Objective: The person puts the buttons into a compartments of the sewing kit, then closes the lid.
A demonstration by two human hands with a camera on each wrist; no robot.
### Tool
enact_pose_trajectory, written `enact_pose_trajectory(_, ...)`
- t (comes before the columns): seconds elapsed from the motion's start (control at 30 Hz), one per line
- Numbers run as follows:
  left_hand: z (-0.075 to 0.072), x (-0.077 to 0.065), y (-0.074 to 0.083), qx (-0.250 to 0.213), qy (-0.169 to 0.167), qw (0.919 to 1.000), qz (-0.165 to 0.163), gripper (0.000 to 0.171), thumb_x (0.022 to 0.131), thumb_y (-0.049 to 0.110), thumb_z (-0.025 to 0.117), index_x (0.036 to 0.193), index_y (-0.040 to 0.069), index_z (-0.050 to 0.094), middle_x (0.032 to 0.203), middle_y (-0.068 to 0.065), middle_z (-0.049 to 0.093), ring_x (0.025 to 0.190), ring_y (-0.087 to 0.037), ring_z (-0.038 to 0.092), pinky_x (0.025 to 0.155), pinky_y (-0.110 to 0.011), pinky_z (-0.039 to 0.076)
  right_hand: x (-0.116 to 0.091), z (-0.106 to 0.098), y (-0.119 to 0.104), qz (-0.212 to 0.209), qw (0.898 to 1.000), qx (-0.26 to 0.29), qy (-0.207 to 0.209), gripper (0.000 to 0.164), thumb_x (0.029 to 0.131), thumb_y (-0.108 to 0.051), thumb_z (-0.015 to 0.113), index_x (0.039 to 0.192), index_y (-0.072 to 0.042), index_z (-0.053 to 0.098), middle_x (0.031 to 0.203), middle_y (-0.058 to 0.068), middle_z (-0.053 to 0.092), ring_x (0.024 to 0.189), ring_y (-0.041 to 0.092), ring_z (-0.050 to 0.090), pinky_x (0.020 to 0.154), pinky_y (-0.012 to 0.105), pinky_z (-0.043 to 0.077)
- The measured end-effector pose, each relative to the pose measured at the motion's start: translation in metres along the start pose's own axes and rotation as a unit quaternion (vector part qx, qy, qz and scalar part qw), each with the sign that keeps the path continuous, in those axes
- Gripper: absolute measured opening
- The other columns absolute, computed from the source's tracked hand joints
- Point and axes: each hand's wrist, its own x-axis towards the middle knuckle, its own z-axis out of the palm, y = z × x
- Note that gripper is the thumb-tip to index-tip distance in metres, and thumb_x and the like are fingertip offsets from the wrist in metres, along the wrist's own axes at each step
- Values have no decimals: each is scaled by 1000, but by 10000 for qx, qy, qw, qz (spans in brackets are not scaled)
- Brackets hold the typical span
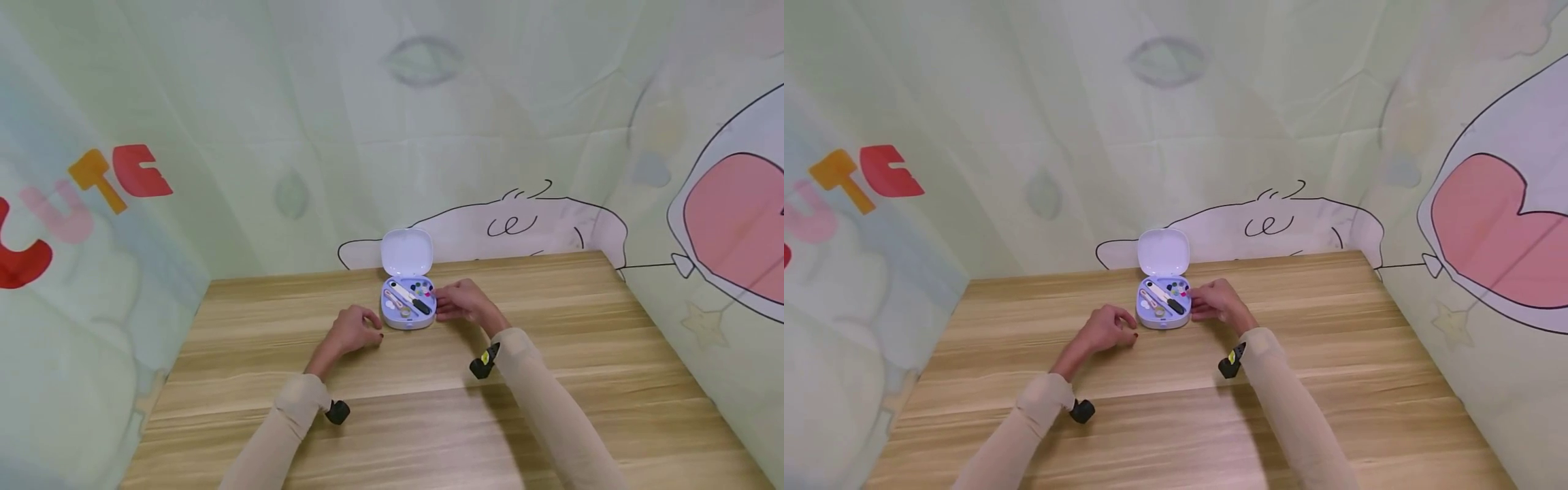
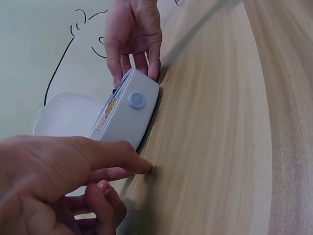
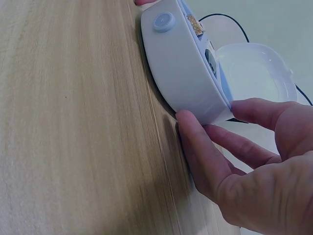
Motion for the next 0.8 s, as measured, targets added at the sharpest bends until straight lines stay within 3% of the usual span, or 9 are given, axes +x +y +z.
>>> enact_pose_trajectory(0.17, 3, 1, 3, 349, 82, 9991, 213, 12, 79, 10, 86, 87, 10, 77, 78, -1, 65, 72, -18, 56, 59, -27, 46, -1, 0, -1, -40, 10000, -27, -7, 30, 101, -8, 67, 120, 15, 65, 89, 17, 73, 71, 22, 73, 72, 36, 67)
enact_pose_trajectory(0.37, 6, 0, 4, 566, 181, 9980, 215, 9, 80, 11, 86, 81, 12, 76, 78, 4, 69, 74, -18, 59, 64, -29, 50, -2, 1, 0, -51, 10000, -50, -27, 33, 101, -9, 67, 122, 16, 63, 90, 17, 73, 71, 22, 72, 72, 36, 67)
enact_pose_trajectory(0.57, 4, -4, 1, 502, 145, 9986, -40, 10, 84, 15, 86, 84, 12, 76, 83, 1, 70, 76, -18, 61, 66, -30, 52, -2, 1, 1, 3, 10000, -47, -30, 31, 102, -9, 67, 121, 15, 64, 89, 16, 72, 71, 21, 72, 72, 35, 67)
enact_pose_trajectory(0.8, 8, -5, 1, 512, 237, 9984, 99, 11, 82, 13, 85, 79, 11, 75, 74, 3, 68, 69, -17, 59, 61, -28, 48, -3, 1, 0, -35, 10000, -42, -48, 32, 102, -8, 67, 122, 16, 64, 90, 17, 73, 72, 22, 73, 73, 36, 67)
